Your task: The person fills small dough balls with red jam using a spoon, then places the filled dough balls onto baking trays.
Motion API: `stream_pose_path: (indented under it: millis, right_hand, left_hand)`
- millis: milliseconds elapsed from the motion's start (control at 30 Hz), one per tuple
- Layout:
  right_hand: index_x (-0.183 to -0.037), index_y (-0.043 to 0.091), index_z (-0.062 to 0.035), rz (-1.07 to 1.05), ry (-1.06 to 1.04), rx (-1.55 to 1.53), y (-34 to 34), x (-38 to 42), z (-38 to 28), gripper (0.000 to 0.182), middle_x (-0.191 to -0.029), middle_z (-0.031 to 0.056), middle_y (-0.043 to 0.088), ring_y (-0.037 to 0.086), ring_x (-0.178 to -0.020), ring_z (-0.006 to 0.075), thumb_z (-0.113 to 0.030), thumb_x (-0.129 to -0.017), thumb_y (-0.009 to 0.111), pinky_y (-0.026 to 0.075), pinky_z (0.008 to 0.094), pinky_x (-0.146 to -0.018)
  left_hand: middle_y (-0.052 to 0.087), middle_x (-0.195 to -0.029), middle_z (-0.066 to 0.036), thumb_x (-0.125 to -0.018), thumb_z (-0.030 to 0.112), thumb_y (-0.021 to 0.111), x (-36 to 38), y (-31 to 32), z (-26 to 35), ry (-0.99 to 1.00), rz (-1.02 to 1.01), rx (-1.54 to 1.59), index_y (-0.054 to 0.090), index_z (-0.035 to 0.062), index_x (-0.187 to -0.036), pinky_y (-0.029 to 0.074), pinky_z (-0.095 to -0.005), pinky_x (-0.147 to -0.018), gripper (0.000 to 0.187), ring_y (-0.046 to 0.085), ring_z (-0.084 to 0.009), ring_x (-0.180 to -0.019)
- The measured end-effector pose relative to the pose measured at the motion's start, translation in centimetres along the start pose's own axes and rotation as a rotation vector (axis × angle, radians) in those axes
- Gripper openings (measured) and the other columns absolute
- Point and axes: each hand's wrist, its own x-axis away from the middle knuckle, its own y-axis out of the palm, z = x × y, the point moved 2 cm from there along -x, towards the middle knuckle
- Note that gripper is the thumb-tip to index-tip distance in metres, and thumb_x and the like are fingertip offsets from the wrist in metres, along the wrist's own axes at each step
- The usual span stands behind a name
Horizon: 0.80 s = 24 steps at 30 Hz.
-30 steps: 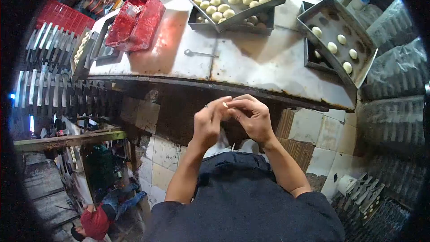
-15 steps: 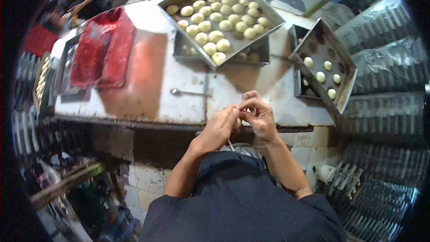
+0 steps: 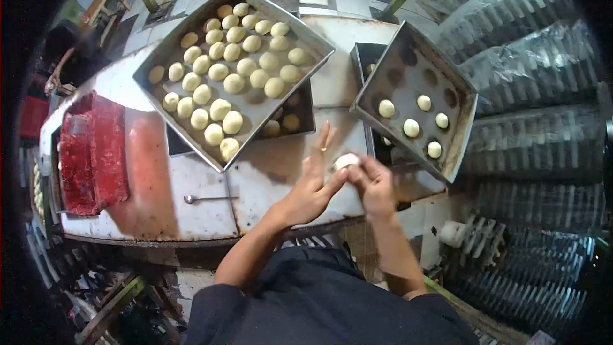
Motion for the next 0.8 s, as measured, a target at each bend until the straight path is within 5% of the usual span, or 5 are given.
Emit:
stream_pose_path:
  millis: [133, 267, 400, 667, 800]
  right_hand:
    - [-0.139, 0.057, 0.0024, 0.299, -0.840, 1.002, -8.2, -15.6, -7.2, 0.047, -0.140, 0.0218, 0.058, 0.054, -0.134, 0.0381, 0.004, -0.092, 0.059, 0.042, 0.0442, -0.116]
    - [-0.136, 0.060, -0.0042, 0.128, -0.441, 1.510, -13.4, -23.8, -4.3, 0.041, -0.158, 0.0220, 0.044, 0.037, -0.150, 0.0377, -0.005, -0.095, 0.062, 0.030, 0.0536, -0.123]
    - [-0.112, 0.068, -0.0022, 0.333, -0.869, 0.927, -6.5, -12.8, -5.6, 0.028, -0.128, 0.0219, 0.062, 0.055, -0.127, 0.0415, 0.002, -0.085, 0.065, 0.041, 0.0517, -0.112]
    - [-0.101, 0.070, -0.0007, -0.231, -0.634, 0.628, 3.7, 5.4, 4.6, 0.019, -0.109, 0.0162, 0.067, 0.061, -0.110, 0.0362, 0.000, -0.082, 0.068, 0.048, 0.0462, -0.102]
    - [-0.102, 0.072, 0.0003, -0.348, -0.643, 0.751, 6.1, 8.9, 6.7, 0.018, -0.107, 0.0181, 0.070, 0.064, -0.108, 0.0352, 0.002, -0.084, 0.069, 0.051, 0.0448, -0.097]
  left_hand:
    - [0.053, -0.148, -0.021, -0.100, 0.018, 0.063, -3.0, -2.8, -0.9, -0.023, 0.112, -0.442, 0.054, 0.0037, -0.143, 0.033, -0.0472, -0.117, 0.046, 0.046, -0.0384, -0.139]
    - [0.066, -0.127, -0.023, -0.098, 0.017, 0.063, -6.1, -6.6, -2.5, -0.085, 0.367, -0.665, 0.067, -0.0003, -0.120, 0.046, -0.0430, -0.104, 0.028, 0.062, -0.0373, -0.116]
    - [0.072, -0.108, -0.028, -0.094, 0.035, 0.070, -11.1, -10.4, -5.6, -0.558, 0.476, -0.727, 0.050, -0.0068, -0.134, 0.051, -0.0475, -0.095, 0.061, 0.068, -0.0458, -0.105]
    - [0.070, -0.111, -0.028, -0.091, 0.028, 0.063, -12.6, -12.5, -9.7, -0.253, 0.657, -0.594, 0.053, -0.0093, -0.130, 0.051, -0.0445, -0.095, 0.054, 0.068, -0.0421, -0.108]
    - [0.068, -0.099, -0.008, -0.101, 0.022, 0.056, 3.4, -15.5, -0.8, -0.256, 0.597, 0.676, 0.059, 0.0046, -0.125, 0.053, -0.0323, -0.073, 0.030, 0.064, -0.0164, -0.078]
